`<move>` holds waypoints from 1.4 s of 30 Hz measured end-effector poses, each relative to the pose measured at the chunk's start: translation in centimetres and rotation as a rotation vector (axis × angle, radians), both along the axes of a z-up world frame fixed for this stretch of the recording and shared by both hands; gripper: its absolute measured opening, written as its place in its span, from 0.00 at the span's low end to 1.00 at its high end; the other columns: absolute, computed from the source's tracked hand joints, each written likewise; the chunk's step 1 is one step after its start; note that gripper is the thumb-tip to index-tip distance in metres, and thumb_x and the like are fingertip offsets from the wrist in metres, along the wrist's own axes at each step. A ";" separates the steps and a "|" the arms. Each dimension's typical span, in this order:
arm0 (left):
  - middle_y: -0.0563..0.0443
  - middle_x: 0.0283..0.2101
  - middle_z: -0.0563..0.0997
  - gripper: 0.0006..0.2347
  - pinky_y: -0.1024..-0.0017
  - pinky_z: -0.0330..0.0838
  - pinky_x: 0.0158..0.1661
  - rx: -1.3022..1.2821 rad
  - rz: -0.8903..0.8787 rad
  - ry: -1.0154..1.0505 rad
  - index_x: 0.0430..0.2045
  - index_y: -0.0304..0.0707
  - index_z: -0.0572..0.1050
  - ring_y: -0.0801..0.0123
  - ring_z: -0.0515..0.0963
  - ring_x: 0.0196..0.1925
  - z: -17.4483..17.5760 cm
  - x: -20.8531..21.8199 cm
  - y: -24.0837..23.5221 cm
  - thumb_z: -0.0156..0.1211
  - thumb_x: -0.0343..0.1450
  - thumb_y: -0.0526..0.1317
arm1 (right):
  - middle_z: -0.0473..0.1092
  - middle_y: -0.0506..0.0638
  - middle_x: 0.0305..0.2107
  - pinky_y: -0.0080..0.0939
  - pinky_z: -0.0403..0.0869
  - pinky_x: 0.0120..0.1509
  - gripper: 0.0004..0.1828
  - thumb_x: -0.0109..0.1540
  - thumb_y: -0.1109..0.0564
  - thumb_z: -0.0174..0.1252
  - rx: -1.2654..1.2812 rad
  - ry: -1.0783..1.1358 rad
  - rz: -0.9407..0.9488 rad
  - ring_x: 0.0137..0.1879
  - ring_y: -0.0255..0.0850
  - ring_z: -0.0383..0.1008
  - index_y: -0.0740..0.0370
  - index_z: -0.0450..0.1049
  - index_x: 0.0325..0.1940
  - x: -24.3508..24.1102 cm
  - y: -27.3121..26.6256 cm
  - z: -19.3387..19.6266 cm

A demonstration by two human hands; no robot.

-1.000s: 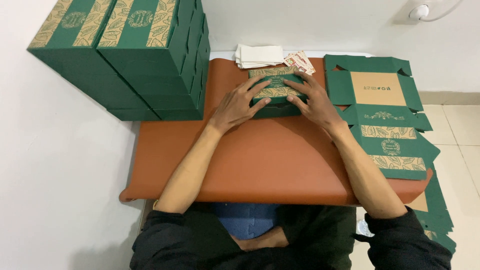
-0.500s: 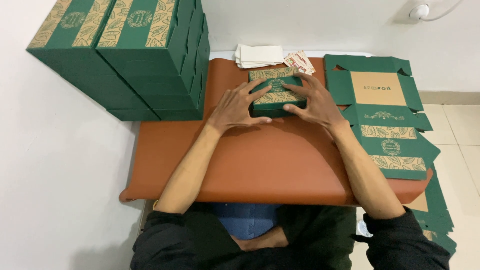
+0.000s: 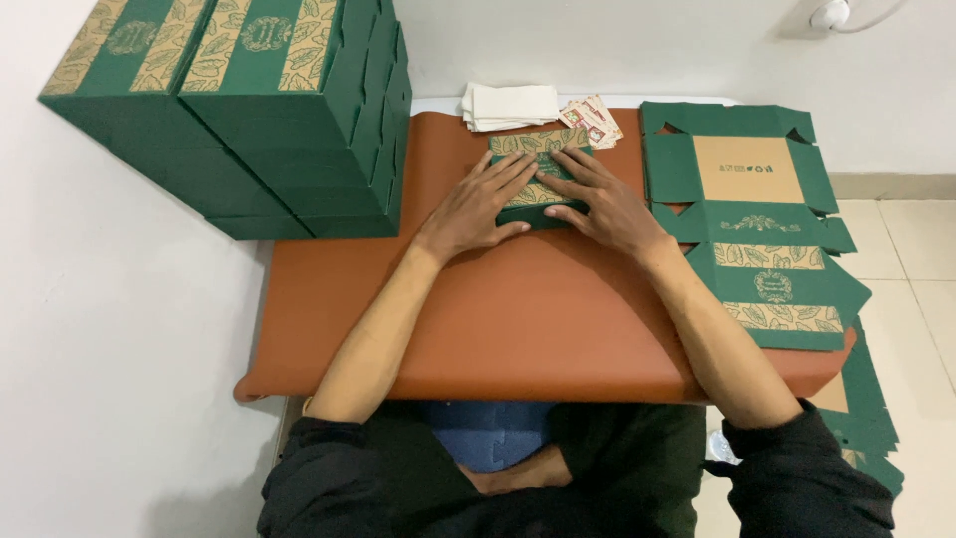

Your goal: Folding and assembling cardboard boxes from flat templates by hand.

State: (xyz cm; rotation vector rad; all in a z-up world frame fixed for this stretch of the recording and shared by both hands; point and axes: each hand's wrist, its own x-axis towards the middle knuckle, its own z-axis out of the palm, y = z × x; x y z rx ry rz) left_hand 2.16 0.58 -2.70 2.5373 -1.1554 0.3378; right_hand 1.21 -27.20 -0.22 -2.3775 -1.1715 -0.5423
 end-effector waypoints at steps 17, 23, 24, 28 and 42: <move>0.19 0.75 0.60 0.53 0.26 0.55 0.69 -0.213 0.203 0.346 0.80 0.69 0.46 0.24 0.62 0.76 -0.8 0.1 1.4 0.80 0.63 0.64 | 0.69 0.57 0.69 0.64 0.68 0.76 0.22 0.74 0.41 0.58 0.031 -0.002 -0.056 0.79 0.59 0.62 0.43 0.78 0.71 -0.9 0.3 0.1; 0.17 0.73 0.59 0.52 0.23 0.60 0.66 -0.263 0.209 0.329 0.80 0.64 0.48 0.17 0.65 0.72 1.6 -1.4 1.6 0.79 0.63 0.64 | 0.74 0.52 0.65 0.59 0.68 0.76 0.19 0.72 0.41 0.62 0.035 -0.238 -0.192 0.77 0.53 0.67 0.39 0.81 0.66 0.4 -0.2 -0.8; 0.16 0.72 0.59 0.51 0.22 0.62 0.64 -0.284 0.198 0.328 0.79 0.61 0.49 0.14 0.65 0.70 1.5 -1.9 1.5 0.79 0.63 0.62 | 0.76 0.52 0.63 0.57 0.69 0.76 0.17 0.71 0.43 0.64 0.067 -0.229 -0.216 0.75 0.53 0.69 0.38 0.83 0.64 0.1 -0.3 -1.0; 0.18 0.72 0.57 0.50 0.21 0.62 0.64 -0.309 0.231 0.315 0.80 0.65 0.48 0.15 0.65 0.71 -0.1 -1.2 1.1 0.79 0.65 0.62 | 0.76 0.53 0.63 0.59 0.71 0.74 0.17 0.71 0.46 0.65 0.100 -0.075 -0.175 0.76 0.56 0.68 0.38 0.82 0.65 0.4 -0.4 -1.3; 0.19 0.72 0.58 0.51 0.24 0.62 0.66 -0.196 0.254 0.331 0.80 0.60 0.47 0.19 0.66 0.72 2.7 -2.7 1.3 0.79 0.64 0.60 | 0.66 0.58 0.74 0.63 0.53 0.85 0.24 0.74 0.41 0.55 0.030 -0.247 -0.032 0.80 0.54 0.61 0.50 0.78 0.71 -1.8 3.1 -0.9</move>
